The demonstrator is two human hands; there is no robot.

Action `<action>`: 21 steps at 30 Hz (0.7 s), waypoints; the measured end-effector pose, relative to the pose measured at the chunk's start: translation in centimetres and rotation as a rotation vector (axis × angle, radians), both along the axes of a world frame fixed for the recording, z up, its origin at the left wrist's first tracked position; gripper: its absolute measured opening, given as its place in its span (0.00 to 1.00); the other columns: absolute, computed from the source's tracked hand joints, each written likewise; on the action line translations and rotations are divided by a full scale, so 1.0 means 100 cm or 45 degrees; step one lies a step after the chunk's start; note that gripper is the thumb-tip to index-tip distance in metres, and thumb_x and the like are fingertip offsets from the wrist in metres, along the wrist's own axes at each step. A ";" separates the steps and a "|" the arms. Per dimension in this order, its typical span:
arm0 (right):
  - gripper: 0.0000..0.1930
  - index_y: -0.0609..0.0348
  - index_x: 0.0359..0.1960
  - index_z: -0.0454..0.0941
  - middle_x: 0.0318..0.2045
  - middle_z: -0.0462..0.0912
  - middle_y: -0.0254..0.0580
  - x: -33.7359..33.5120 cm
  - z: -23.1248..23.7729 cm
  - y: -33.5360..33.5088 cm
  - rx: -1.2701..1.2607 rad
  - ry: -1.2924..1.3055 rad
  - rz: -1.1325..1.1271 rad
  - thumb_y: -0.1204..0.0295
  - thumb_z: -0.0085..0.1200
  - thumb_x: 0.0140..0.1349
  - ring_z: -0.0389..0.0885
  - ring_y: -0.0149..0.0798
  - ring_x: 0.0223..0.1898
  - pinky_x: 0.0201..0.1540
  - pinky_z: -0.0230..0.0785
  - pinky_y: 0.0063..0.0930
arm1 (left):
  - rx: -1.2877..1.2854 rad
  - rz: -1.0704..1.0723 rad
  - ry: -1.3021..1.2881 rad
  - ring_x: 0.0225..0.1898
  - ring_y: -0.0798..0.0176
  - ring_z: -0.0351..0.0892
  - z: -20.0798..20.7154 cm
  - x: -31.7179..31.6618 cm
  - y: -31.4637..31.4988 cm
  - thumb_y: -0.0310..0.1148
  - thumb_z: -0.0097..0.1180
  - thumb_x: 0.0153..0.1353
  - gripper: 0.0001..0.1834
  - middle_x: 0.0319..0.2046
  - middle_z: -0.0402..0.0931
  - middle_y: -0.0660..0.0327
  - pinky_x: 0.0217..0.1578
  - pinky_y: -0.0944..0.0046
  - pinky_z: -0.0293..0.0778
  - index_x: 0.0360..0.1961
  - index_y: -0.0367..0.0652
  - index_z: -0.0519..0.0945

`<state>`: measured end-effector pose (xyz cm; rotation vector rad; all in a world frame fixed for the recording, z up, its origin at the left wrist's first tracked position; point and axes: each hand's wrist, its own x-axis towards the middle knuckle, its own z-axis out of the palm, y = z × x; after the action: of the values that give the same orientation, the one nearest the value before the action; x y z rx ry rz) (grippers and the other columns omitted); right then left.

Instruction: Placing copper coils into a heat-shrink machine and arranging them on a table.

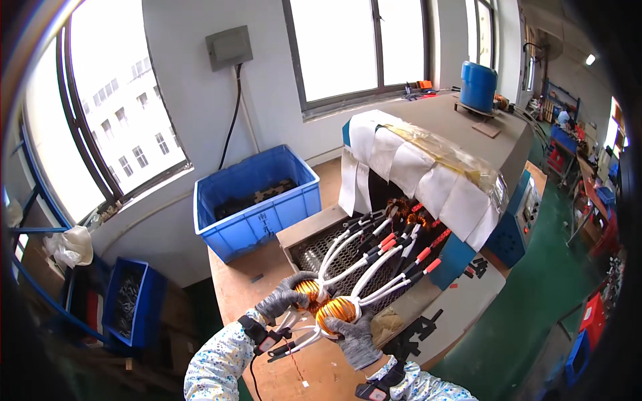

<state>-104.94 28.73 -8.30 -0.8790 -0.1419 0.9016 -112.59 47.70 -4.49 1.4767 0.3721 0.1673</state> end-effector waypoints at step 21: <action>0.30 0.51 0.54 0.58 0.49 0.66 0.45 0.036 0.024 0.035 -0.153 0.250 -0.093 0.87 0.56 0.50 0.76 0.44 0.44 0.39 0.80 0.44 | 0.098 -0.043 0.228 0.46 0.68 0.72 -0.018 0.052 0.060 0.28 0.48 0.59 0.20 0.44 0.75 0.63 0.51 0.68 0.67 0.54 0.41 0.73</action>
<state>-101.34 32.19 -5.87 -0.8956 0.1143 0.9297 -107.37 53.71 -6.25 1.5779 0.4898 0.0221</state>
